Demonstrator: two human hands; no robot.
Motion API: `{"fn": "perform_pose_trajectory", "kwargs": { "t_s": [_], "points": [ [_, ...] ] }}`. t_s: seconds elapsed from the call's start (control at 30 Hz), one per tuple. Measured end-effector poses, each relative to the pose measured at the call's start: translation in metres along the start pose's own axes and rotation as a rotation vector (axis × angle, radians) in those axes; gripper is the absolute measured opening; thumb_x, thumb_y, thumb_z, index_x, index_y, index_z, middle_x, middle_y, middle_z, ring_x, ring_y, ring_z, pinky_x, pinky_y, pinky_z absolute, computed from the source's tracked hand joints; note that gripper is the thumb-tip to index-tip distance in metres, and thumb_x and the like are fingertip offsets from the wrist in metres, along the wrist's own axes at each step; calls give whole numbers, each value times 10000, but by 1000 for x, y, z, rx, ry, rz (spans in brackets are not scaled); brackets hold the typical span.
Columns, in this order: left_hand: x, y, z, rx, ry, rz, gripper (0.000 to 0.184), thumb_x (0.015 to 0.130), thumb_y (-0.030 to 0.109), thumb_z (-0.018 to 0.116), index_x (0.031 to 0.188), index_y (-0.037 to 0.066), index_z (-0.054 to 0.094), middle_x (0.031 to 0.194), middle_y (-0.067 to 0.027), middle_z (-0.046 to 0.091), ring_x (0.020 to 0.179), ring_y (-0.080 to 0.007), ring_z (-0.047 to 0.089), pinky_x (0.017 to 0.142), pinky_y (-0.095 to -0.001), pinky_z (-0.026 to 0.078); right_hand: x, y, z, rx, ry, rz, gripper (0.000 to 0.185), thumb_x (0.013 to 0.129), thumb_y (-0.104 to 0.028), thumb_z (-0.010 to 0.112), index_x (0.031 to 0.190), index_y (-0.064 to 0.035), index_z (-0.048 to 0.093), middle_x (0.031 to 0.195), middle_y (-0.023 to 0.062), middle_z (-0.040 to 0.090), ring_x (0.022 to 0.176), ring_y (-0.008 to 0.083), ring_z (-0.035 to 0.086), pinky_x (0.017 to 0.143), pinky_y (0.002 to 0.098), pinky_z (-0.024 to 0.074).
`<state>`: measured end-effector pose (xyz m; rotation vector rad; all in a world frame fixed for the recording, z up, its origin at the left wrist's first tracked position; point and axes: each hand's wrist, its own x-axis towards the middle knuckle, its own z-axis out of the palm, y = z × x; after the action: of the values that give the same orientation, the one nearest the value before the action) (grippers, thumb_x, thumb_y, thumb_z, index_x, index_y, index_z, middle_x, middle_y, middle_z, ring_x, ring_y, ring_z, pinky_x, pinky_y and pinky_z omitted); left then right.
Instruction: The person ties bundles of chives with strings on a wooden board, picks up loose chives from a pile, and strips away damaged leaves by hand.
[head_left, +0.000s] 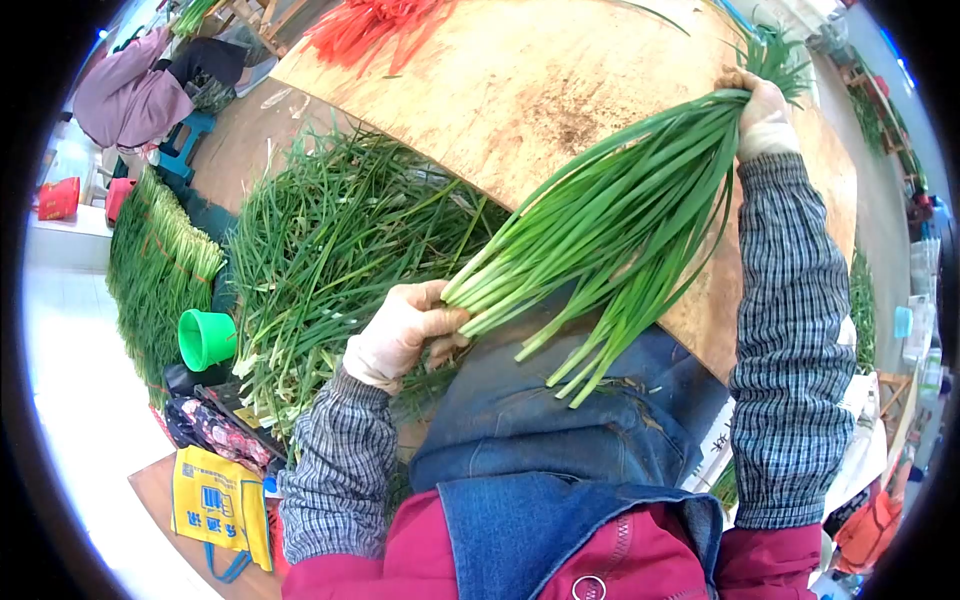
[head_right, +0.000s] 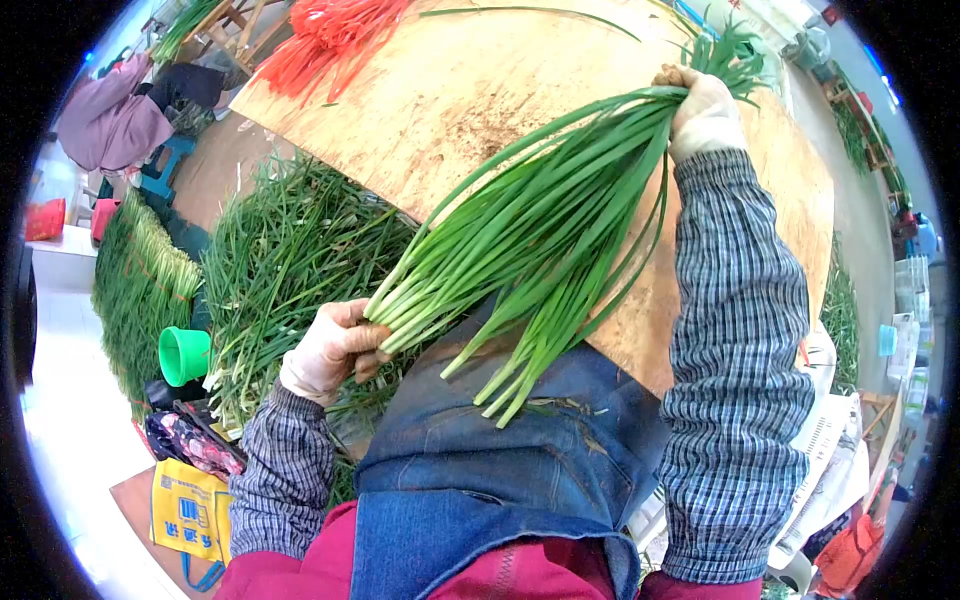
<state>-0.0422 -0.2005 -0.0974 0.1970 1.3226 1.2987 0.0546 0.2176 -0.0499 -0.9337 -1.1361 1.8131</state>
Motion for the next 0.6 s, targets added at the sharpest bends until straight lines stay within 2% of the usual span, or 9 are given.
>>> {"fn": "perform_pose_trajectory", "kwargs": {
  "t_s": [0.1,0.17,0.23,0.27,0.37,0.4,0.43,0.5,0.6],
  "points": [
    [-2,-5,-16,157,84,-70,179,794,82,575,921,-42,600,655,-54,570,430,-63,432,392,-197,334,60,8,-20,133,-15,69,204,888,-141,440,812,5,560,706,72,594,643,195,577,638,295,500],
    [-9,-10,-24,215,193,-5,190,814,121,550,859,-57,600,583,-37,544,426,-68,421,391,-207,350,54,2,-14,-212,-27,-55,175,888,-125,464,867,30,543,725,109,603,719,228,607,667,333,509],
    [-15,-9,-24,265,320,10,235,848,168,536,823,-55,609,564,-35,554,430,-70,435,415,-206,363,58,4,0,-112,100,7,198,895,-150,470,906,28,556,780,138,628,699,242,606,666,316,509],
    [-16,-11,-30,287,299,33,272,869,211,530,848,-43,627,665,-65,608,515,-84,500,500,-215,413,62,11,2,-38,136,17,353,896,-280,484,995,49,563,921,182,630,814,291,605,750,341,489],
    [-12,-9,-22,336,383,220,277,870,218,537,918,-38,633,786,-74,635,652,-99,551,599,-227,444,96,12,-21,-671,120,-303,545,875,-424,484,1100,71,528,1053,216,593,970,338,563,847,394,438],
    [-14,-2,-16,344,374,219,287,865,207,540,999,-35,618,911,-75,636,771,-116,567,701,-243,453,91,-3,-26,-851,107,-416,567,856,-443,506,1130,54,522,1096,183,572,991,298,533,845,378,421],
    [-13,1,-13,331,376,229,293,863,203,541,1017,-37,610,919,-75,635,783,-119,569,715,-247,453,85,-17,-30,-1028,114,-536,594,838,-462,529,1160,36,517,1139,150,552,1012,257,503,844,363,403],
    [-10,6,-6,305,374,244,308,860,195,543,1053,-40,593,936,-74,633,806,-126,573,745,-253,452,53,-57,-28,-926,199,-544,538,832,-397,583,1194,-5,514,1138,93,555,945,170,523,806,326,417],
    [-4,14,0,325,333,273,324,858,186,542,1089,-39,575,951,-82,627,835,-133,576,781,-262,449,-66,-85,-4,-582,220,-456,467,872,-331,531,1191,9,509,1129,116,573,987,188,548,844,327,416]
  ]
}}
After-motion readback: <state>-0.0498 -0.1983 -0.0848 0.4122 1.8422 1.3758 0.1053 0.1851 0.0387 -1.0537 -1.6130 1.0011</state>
